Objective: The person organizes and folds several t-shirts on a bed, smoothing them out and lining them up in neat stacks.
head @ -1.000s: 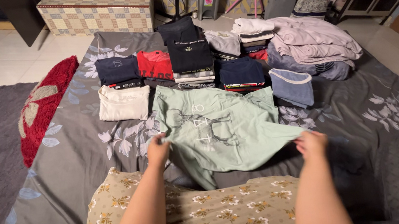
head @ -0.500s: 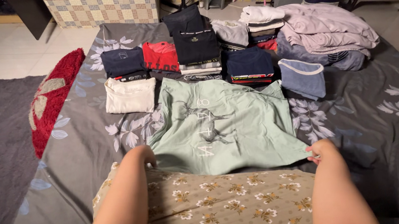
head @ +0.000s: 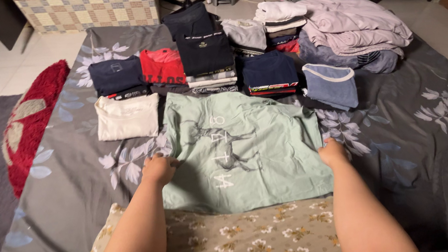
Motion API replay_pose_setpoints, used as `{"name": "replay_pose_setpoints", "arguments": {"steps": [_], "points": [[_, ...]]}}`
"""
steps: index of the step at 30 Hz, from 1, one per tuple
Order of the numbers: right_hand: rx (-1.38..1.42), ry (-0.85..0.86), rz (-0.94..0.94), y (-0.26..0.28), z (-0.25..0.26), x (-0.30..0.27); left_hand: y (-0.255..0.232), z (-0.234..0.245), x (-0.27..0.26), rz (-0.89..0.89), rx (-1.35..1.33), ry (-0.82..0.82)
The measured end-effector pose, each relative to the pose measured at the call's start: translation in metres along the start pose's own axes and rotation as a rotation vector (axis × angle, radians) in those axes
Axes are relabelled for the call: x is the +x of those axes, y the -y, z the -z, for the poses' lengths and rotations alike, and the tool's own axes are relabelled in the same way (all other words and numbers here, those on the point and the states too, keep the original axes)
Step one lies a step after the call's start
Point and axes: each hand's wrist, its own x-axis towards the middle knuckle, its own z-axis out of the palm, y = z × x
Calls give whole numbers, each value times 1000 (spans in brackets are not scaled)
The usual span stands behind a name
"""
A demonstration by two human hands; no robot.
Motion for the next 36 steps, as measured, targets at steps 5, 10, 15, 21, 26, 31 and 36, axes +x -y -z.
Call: {"name": "replay_pose_setpoints", "arguments": {"steps": [5,10,15,21,26,31,36], "points": [[-109,-183,202,15,-17,26,-3,0,26,-24,-68,-80],[389,-84,195,71,-19,25,-10,6,56,195,-220,-134],[818,35,183,78,-51,89,11,4,89,384,-416,-195],[1155,-11,169,82,-45,148,14,12,115,302,-586,-238],[1099,-103,381,103,-10,144,25,-10,151,84,-503,-105],[1011,-206,511,113,0,137,49,-13,184,172,-909,-294],[998,-335,654,118,-3,140,54,-8,196,65,-1222,-444]]}}
